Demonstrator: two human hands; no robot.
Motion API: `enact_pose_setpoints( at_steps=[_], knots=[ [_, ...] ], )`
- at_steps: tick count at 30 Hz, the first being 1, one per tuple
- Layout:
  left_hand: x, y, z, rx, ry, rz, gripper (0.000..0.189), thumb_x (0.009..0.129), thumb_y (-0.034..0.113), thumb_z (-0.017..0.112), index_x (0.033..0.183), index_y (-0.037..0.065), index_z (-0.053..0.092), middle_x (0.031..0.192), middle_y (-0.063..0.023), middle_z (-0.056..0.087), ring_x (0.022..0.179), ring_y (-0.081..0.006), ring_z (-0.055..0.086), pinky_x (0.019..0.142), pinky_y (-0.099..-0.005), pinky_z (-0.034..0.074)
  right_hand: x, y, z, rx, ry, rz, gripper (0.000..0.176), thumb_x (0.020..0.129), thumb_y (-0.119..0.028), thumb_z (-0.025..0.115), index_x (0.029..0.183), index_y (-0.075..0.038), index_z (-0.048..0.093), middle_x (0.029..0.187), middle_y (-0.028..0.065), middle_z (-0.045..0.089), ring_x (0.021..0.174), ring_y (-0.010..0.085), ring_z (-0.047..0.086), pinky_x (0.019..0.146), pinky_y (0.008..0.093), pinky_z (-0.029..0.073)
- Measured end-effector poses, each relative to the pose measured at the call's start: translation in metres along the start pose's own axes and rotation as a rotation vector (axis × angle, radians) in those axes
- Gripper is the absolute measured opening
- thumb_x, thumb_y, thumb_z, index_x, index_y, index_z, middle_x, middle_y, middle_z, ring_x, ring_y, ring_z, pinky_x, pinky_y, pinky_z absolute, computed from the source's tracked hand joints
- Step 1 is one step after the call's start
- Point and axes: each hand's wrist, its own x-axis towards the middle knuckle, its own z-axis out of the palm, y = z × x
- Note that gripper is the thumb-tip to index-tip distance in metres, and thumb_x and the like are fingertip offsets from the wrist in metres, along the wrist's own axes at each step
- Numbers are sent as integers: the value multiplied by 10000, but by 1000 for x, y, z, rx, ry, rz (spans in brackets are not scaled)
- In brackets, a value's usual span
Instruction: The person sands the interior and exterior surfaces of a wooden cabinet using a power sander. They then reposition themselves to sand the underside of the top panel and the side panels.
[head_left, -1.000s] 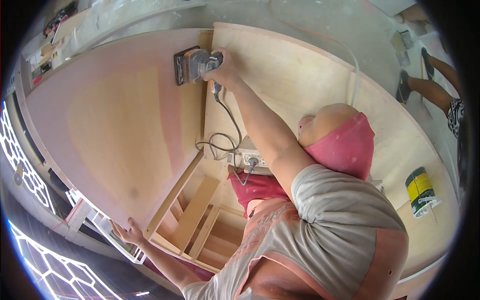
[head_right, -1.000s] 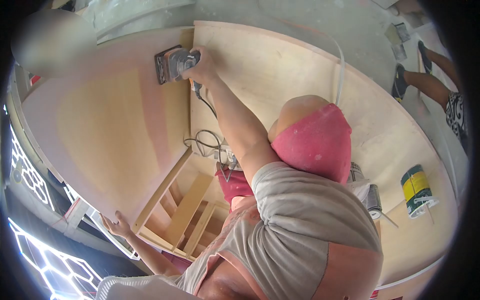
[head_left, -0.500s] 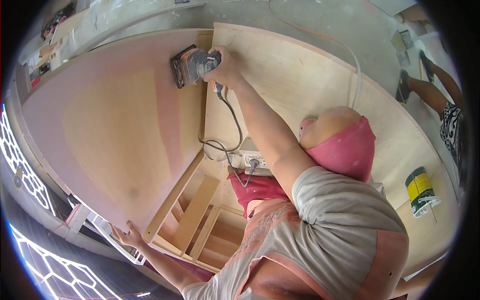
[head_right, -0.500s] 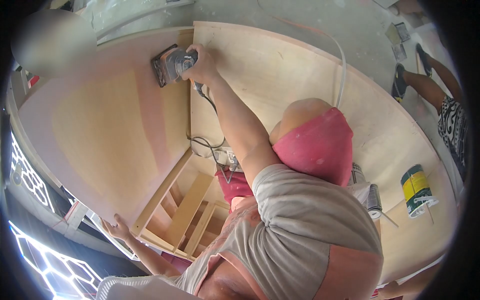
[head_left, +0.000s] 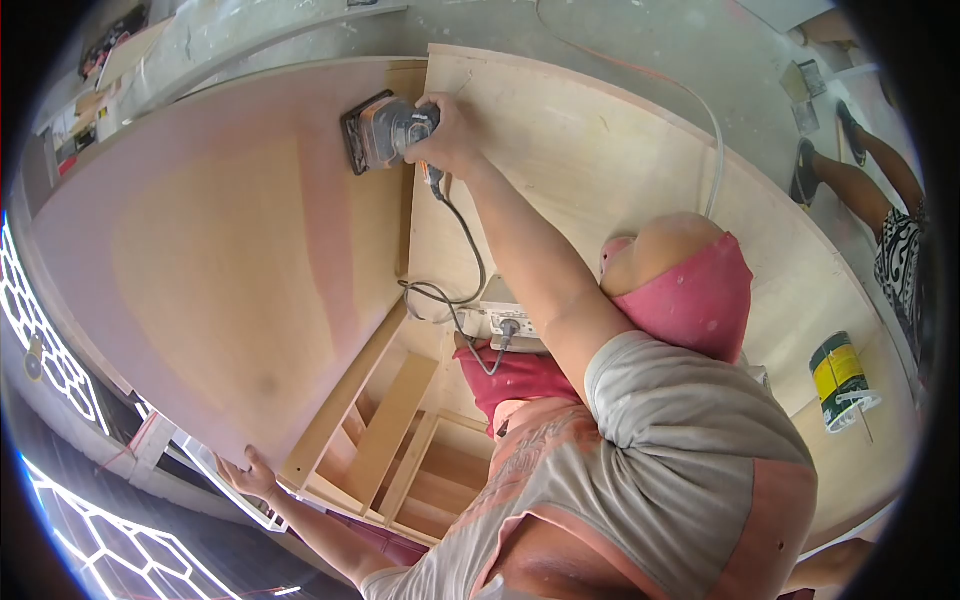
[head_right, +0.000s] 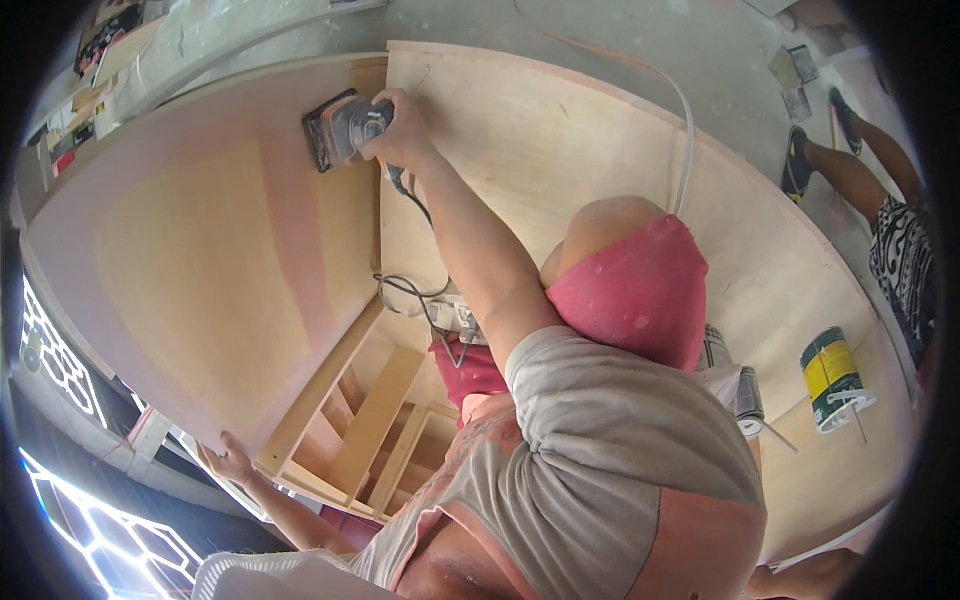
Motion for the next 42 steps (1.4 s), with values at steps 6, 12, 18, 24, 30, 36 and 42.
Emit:
enact_pose_setpoints(
  at_steps=[6, 12, 18, 24, 30, 36, 42],
  knots=[
    [2, -12, 1, 29, 2, 11, 797, 753, 669, 549, 1147, -23, 579, 1161, -216, 535, 1074, -344, 516, 868, -455, 447, 13, 0, 4, 68, 78, 47, 746, 435, -98, 760, 1120, -77, 466, 1028, 121, 522, 955, 245, 536, 826, 326, 462],
    [4, -8, -1, 7, -6, -24, 805, 753, 682, 533, 1118, -34, 591, 1135, -229, 541, 1083, -351, 503, 872, -470, 438, 46, -9, -1, 143, 129, 74, 808, 404, -186, 805, 1116, -29, 457, 1058, 157, 538, 984, 271, 548, 841, 338, 463],
    [6, -6, -3, 7, -24, -23, 811, 752, 695, 519, 1101, -33, 602, 1130, -244, 538, 1078, -365, 497, 868, -483, 437, 54, -35, -1, 79, 277, 56, 870, 458, -98, 817, 1204, 5, 380, 1102, 153, 488, 1013, 221, 515, 800, 322, 483],
    [3, -13, -1, 18, 9, -3, 792, 759, 685, 521, 1102, -23, 607, 1130, -216, 553, 1070, -344, 519, 858, -473, 449, 66, -24, 6, 347, 327, 29, 850, 484, -73, 806, 1214, -1, 377, 1088, 161, 506, 948, 237, 557, 742, 355, 508],
    [1, -2, 0, -21, 19, 7, 755, 762, 641, 567, 1140, -12, 589, 1159, -201, 549, 1084, -330, 521, 848, -446, 462, 74, -39, 0, 51, 442, 83, 682, 560, -207, 761, 1149, 3, 490, 1040, 195, 589, 967, 310, 580, 852, 373, 455],
    [3, -3, 2, -46, 22, 15, 753, 761, 625, 580, 1163, -11, 573, 1188, -200, 535, 1102, -333, 508, 873, -443, 449, 61, -26, 2, 498, 326, 129, 819, 493, -65, 800, 1207, -3, 403, 1080, 161, 515, 937, 242, 557, 742, 355, 509],
    [5, -12, 5, -14, 5, 30, 764, 764, 633, 569, 1173, -12, 566, 1193, -212, 530, 1098, -343, 507, 878, -432, 447, 12, -7, 18, 234, 168, 171, 819, 469, -81, 789, 1192, -15, 409, 1076, 138, 505, 990, 237, 520, 807, 338, 474]
  ],
)
